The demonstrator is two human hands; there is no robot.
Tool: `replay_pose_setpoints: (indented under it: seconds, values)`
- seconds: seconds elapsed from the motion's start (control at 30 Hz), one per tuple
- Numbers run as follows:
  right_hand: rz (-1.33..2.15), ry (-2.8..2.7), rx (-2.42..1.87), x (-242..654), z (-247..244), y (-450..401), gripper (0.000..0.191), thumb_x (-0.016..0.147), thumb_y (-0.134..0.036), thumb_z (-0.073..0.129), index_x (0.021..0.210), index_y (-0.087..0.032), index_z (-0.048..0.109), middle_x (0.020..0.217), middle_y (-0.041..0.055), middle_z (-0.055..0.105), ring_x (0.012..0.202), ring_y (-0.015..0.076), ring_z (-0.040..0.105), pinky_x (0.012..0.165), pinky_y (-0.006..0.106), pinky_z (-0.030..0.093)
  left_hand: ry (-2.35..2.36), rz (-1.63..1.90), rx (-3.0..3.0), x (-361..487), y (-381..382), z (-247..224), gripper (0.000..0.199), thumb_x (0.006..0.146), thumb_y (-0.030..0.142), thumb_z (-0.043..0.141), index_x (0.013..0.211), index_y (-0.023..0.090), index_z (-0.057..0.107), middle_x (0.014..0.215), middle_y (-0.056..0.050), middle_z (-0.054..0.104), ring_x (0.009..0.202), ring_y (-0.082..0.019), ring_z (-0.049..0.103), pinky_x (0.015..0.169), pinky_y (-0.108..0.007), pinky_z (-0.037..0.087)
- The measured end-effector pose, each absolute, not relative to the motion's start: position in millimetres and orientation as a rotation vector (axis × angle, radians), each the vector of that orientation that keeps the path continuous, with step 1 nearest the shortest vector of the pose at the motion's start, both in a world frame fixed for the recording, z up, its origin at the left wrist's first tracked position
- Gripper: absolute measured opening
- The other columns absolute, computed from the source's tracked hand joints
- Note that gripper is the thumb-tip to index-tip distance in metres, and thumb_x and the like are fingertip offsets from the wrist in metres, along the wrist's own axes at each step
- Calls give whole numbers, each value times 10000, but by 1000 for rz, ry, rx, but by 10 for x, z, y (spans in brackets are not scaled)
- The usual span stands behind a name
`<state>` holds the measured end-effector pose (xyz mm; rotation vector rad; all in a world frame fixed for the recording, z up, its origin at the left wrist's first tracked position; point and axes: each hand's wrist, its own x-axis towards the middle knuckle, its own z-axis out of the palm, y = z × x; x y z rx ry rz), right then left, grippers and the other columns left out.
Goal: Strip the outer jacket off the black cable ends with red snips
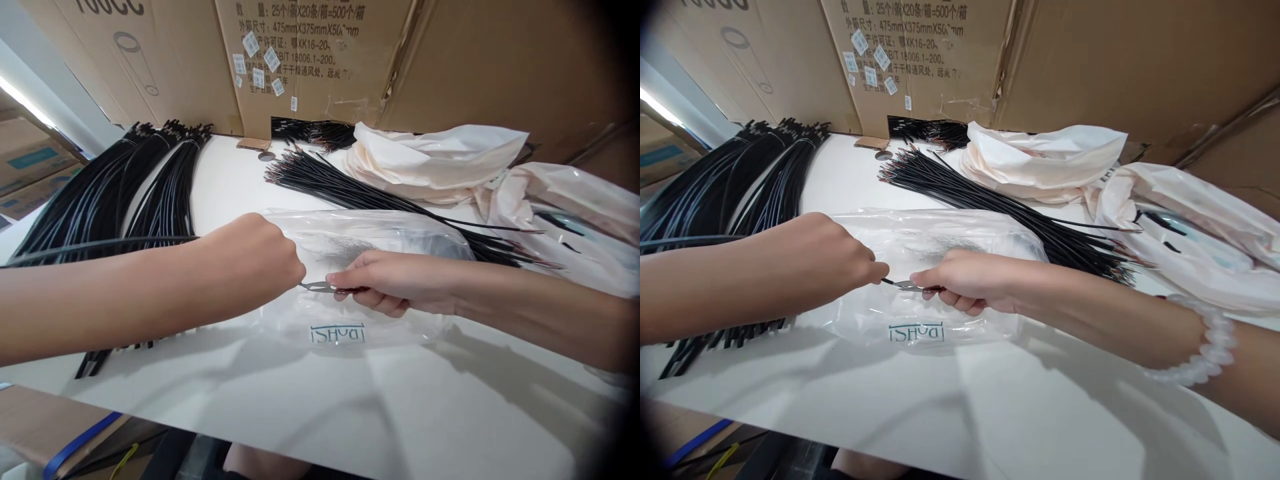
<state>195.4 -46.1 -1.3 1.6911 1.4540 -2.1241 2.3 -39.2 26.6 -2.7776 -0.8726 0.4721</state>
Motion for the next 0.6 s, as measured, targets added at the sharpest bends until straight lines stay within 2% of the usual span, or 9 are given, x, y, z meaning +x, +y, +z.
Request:
replay_pose_setpoints:
  seconds: [0.1,0.23,0.47,0.6]
  values:
    - [-2140,1406,1686,1938,-22,-426,344,966,-402,493,719,-163,482,461,-121,216,421,34,108,384,181,103,-846,792,-2716,101,-396,322,301,663,-68,574,724,204,688,606,12,648,453,-101,465,558,-254,301]
    - [-2143,1392,1677,1924,-24,-433,347,973,-395,483,713,-167,471,465,-123,189,429,37,92,385,175,98,-856,721,-2751,95,-386,317,293,642,-83,579,695,193,665,606,12,644,482,-111,499,599,-267,340]
    - [-2238,1381,1600,1961,-24,-434,350,898,-461,595,737,-169,488,486,-130,199,449,36,75,394,176,92,-723,601,-2758,10,-356,247,258,614,-58,537,625,188,612,548,26,589,465,-121,484,601,-280,350]
    - [-2201,1411,1641,1927,-20,-432,341,911,-425,585,711,-170,477,480,-126,203,447,39,87,401,183,91,-782,522,-2830,13,-349,243,255,621,-70,536,589,177,589,532,21,574,468,-127,484,621,-289,351]
